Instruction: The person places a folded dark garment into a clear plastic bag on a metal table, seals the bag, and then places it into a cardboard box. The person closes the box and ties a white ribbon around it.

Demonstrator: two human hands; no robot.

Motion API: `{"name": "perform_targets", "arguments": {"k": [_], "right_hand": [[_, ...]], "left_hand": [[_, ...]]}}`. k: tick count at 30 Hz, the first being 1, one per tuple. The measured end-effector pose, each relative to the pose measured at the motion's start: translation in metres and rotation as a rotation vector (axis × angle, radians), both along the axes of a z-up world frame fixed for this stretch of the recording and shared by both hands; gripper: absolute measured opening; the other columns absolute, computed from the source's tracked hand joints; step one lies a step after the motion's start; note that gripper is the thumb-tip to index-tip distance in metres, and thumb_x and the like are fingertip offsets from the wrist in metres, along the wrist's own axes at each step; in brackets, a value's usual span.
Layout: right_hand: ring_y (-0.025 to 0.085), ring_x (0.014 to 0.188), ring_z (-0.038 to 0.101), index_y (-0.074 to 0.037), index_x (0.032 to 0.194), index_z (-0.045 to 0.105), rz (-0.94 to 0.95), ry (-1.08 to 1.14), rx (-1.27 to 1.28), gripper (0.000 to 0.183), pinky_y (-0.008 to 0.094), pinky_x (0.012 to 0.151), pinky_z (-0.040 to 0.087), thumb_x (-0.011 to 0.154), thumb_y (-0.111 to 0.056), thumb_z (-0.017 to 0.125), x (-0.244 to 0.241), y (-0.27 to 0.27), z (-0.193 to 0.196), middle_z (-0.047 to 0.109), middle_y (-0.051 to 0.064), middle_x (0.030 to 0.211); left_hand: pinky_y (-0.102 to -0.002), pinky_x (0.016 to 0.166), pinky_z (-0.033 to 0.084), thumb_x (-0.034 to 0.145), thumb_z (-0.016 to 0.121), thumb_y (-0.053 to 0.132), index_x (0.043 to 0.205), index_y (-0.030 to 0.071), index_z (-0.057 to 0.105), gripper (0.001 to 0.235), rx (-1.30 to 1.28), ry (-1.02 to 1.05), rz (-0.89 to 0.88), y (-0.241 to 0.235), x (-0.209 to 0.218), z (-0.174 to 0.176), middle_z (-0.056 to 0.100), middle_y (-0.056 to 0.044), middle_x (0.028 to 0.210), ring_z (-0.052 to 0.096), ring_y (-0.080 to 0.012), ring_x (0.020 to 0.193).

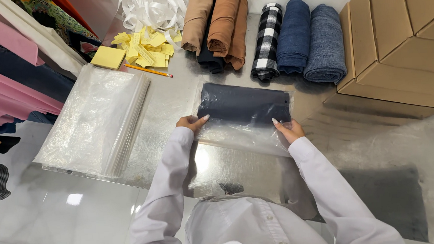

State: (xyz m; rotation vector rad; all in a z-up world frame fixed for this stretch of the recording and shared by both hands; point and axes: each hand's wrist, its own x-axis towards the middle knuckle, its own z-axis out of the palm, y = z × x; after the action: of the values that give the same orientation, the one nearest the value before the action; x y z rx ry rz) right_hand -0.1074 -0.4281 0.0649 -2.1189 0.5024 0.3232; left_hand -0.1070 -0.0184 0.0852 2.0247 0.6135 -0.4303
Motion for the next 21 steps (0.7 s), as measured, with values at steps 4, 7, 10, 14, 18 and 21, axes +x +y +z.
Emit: {"name": "perform_targets", "arguments": {"k": [4,7,10,14,18,21], "right_hand": [[0.024,0.109,0.070,-0.011,0.114,0.070,-0.033,-0.015,0.027,0.071,0.039,0.097,0.052,0.074,-0.067,0.088,0.003,0.008,-0.006,0.076,0.007,0.107],[0.024,0.093,0.074,-0.017,0.100,0.073,-0.038,-0.042,-0.069,0.056,0.037,0.085,0.057,0.070,-0.062,0.089,-0.004,0.009,0.001,0.077,0.003,0.088],[0.033,0.099,0.073,-0.011,0.100,0.068,0.014,-0.037,-0.206,0.061,0.042,0.085,0.057,0.072,-0.063,0.085,-0.005,0.007,0.003,0.076,0.010,0.090],[0.039,0.107,0.070,-0.007,0.102,0.065,0.082,-0.040,-0.315,0.064,0.047,0.091,0.056,0.077,-0.064,0.078,-0.008,0.012,0.012,0.075,0.017,0.097],[0.039,0.110,0.069,-0.008,0.110,0.062,0.157,-0.050,-0.383,0.071,0.048,0.095,0.054,0.076,-0.068,0.077,-0.008,0.010,0.021,0.074,0.021,0.107],[0.038,0.114,0.067,-0.008,0.119,0.055,0.150,-0.064,-0.292,0.075,0.048,0.097,0.052,0.071,-0.056,0.086,-0.010,-0.003,0.035,0.074,0.018,0.111]], "left_hand": [[-0.025,0.071,0.062,0.069,0.095,0.045,0.105,0.009,0.077,0.054,-0.151,-0.039,0.090,-0.001,0.009,-0.031,0.078,-0.010,0.082,0.077,-0.0184,0.072],[-0.029,0.072,0.060,0.072,0.090,0.052,0.093,0.017,0.080,0.042,-0.013,-0.034,0.011,0.000,0.016,-0.049,0.077,-0.003,0.073,0.076,-0.0181,0.072],[-0.029,0.071,0.058,0.069,0.090,0.054,0.081,0.022,0.081,0.036,0.033,-0.008,-0.031,0.004,0.018,-0.055,0.075,0.001,0.067,0.075,-0.0171,0.071],[-0.037,0.083,0.059,0.072,0.088,0.053,0.092,0.015,0.080,0.044,0.159,0.071,-0.099,-0.004,0.013,-0.012,0.078,-0.008,0.085,0.075,-0.0266,0.091],[-0.041,0.091,0.058,0.076,0.082,0.059,0.106,0.013,0.077,0.055,0.274,0.132,-0.130,-0.022,-0.006,0.041,0.079,-0.012,0.099,0.075,-0.0295,0.102],[-0.042,0.096,0.056,0.070,0.085,0.060,0.106,0.010,0.074,0.063,0.192,0.084,-0.116,-0.016,-0.016,0.042,0.078,-0.013,0.092,0.077,-0.0295,0.094]]}}
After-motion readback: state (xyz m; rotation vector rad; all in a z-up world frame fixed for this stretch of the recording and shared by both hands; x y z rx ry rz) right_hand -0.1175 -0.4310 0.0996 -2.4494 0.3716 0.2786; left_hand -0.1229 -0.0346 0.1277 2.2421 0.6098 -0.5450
